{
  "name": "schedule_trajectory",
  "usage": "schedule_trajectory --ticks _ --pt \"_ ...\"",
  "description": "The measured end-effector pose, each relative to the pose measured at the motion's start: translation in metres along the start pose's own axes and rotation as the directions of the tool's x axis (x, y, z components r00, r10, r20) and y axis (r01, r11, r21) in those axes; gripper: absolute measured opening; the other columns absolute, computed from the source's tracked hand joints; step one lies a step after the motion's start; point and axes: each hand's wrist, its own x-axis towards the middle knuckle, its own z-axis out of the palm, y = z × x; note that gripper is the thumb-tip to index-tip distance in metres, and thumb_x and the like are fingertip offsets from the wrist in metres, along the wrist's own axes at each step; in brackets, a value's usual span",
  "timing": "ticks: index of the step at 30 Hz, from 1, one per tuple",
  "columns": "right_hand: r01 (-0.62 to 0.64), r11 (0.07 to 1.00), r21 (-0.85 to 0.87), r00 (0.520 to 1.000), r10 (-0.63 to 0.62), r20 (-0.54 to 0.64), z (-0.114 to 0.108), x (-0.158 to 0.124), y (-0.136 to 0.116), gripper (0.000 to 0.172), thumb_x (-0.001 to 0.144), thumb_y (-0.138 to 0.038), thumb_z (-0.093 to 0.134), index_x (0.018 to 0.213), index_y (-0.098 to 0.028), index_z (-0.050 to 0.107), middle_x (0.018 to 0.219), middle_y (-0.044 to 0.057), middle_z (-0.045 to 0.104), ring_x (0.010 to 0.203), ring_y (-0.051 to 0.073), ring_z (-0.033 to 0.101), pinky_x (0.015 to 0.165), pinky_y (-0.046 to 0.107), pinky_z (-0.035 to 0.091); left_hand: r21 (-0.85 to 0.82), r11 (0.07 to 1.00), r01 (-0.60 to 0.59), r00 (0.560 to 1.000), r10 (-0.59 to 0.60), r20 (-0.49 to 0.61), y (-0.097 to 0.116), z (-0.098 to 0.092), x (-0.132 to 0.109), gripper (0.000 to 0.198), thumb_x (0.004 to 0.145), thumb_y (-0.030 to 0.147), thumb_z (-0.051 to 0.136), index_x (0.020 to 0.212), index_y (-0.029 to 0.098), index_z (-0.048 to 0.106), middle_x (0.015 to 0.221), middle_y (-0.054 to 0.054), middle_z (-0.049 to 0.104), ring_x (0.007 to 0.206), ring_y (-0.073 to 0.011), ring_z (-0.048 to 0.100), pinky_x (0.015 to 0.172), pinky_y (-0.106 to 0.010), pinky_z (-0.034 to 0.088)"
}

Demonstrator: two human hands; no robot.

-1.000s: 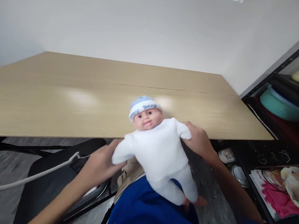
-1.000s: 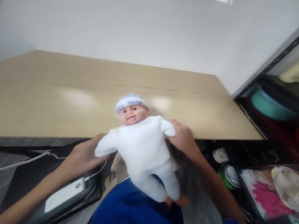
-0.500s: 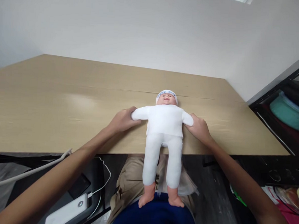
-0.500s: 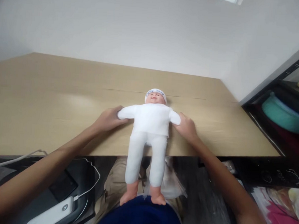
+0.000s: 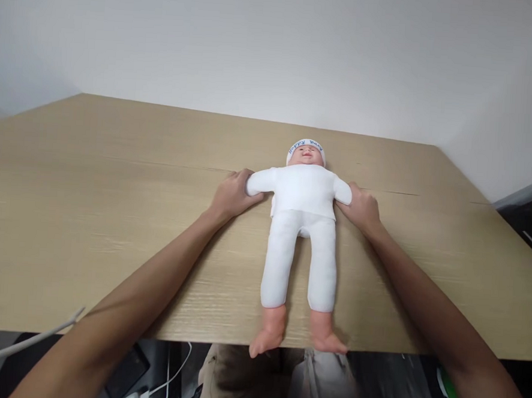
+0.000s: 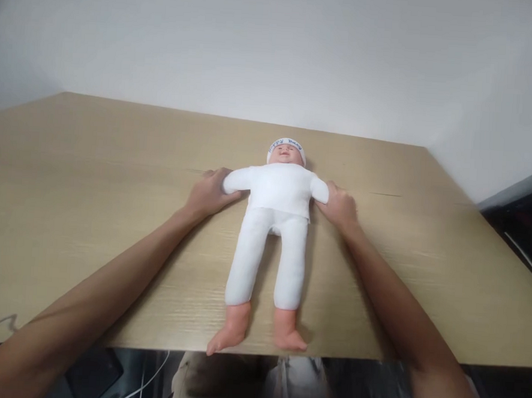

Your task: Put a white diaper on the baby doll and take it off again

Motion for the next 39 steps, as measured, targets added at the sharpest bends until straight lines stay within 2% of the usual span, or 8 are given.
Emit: schedule_trajectory --ticks 5,11,20,23,26,29,32,39 --pt "-0.006 1.0 -0.006 1.0 0.006 -0.012 0.007 0.04 -0.006 0.041 0.101 -0.05 0.064 0.126 -0.017 0.068 0.12 0.018 0.083 0.1 0.036 0.076 0.073 0.034 0.043 0.032 0.999 -0.005 0.995 0.008 -0.098 -0.01 0.008 0.033 0.062 0.095 0.062 0.069 0.139 0.018 0.075 0.127 -0.018 0.072 0.123 -0.0401 0.062 0.105 -0.049 0.051" --pt "-0.035 0.999 0.011 0.999 0.036 -0.04 0.019 0.065 -0.004 0.043 0.101 -0.055 0.064 0.123 -0.019 0.069 0.113 0.017 0.083 0.097 0.036 0.076 0.07 0.034 0.041 0.02 0.999 -0.048 0.994 0.05 -0.098 -0.02 0.018 0.065 0.07 0.099 0.068 0.068 0.148 0.018 0.075 0.131 -0.019 0.069 0.12 -0.0377 0.061 0.113 -0.05 0.047" --pt "-0.045 0.998 0.042 0.997 0.048 -0.062 0.026 0.091 -0.007 0.046 0.101 -0.057 0.064 0.124 -0.017 0.071 0.113 0.018 0.083 0.098 0.036 0.076 0.073 0.034 0.044 0.049 0.999 -0.012 0.997 0.016 -0.08 -0.027 0.025 0.082 0.08 0.103 0.084 0.051 0.148 0.022 0.076 0.124 -0.02 0.074 0.116 -0.04 0.059 0.107 -0.05 0.046" --pt "-0.028 0.998 0.055 0.996 0.032 -0.081 0.031 0.095 -0.004 0.046 0.1 -0.055 0.065 0.126 -0.017 0.072 0.116 0.018 0.082 0.102 0.036 0.075 0.077 0.035 0.047 0.061 0.997 0.039 0.996 -0.034 -0.087 -0.023 0.023 0.081 0.079 0.102 0.082 0.056 0.151 0.023 0.072 0.129 -0.02 0.074 0.123 -0.0424 0.058 0.109 -0.052 0.043" --pt "0.025 0.992 0.121 0.996 -0.015 -0.089 0.036 0.094 0.01 0.049 0.101 -0.055 0.065 0.133 -0.019 0.07 0.124 0.018 0.081 0.11 0.036 0.073 0.085 0.037 0.051 0.028 0.999 0.042 0.997 -0.04 -0.059 -0.026 0.014 0.076 0.076 0.1 0.076 0.066 0.153 0.023 0.069 0.136 -0.019 0.072 0.128 -0.0422 0.058 0.111 -0.051 0.042" --pt "0.182 0.954 0.238 0.982 -0.162 -0.102 0.038 0.091 0.036 0.055 0.1 -0.059 0.068 0.14 -0.02 0.068 0.133 0.016 0.078 0.118 0.034 0.07 0.098 0.04 0.053 0.004 1.0 0.015 0.999 -0.014 -0.031 -0.043 0.001 0.071 0.07 0.098 0.072 0.07 0.149 0.024 0.07 0.139 -0.017 0.073 0.13 -0.0418 0.058 0.111 -0.051 0.039" --pt "0.329 0.896 0.299 0.944 -0.308 -0.116 0.036 0.092 0.066 0.058 0.098 -0.068 0.069 0.129 -0.019 0.072 0.128 0.016 0.078 0.116 0.033 0.069 0.105 0.043 0.051 0.005 1.0 0.012 0.999 -0.012 -0.038 -0.067 -0.007 0.069 0.067 0.094 0.074 0.073 0.141 0.027 0.073 0.138 -0.014 0.075 0.132 -0.042 0.057 0.112 -0.052 0.034" --pt "0.348 0.88 0.323 0.937 -0.334 -0.1 0.033 0.098 0.082 0.068 0.094 -0.085 0.065 0.11 -0.02 0.075 0.112 0.015 0.076 0.106 0.033 0.067 0.1 0.046 0.052 -0.019 0.999 -0.041 0.999 0.041 -0.014 -0.087 -0.001 0.073 0.062 0.094 0.07 0.074 0.136 0.024 0.075 0.129 -0.013 0.078 0.128 -0.0381 0.06 0.114 -0.05 0.035"
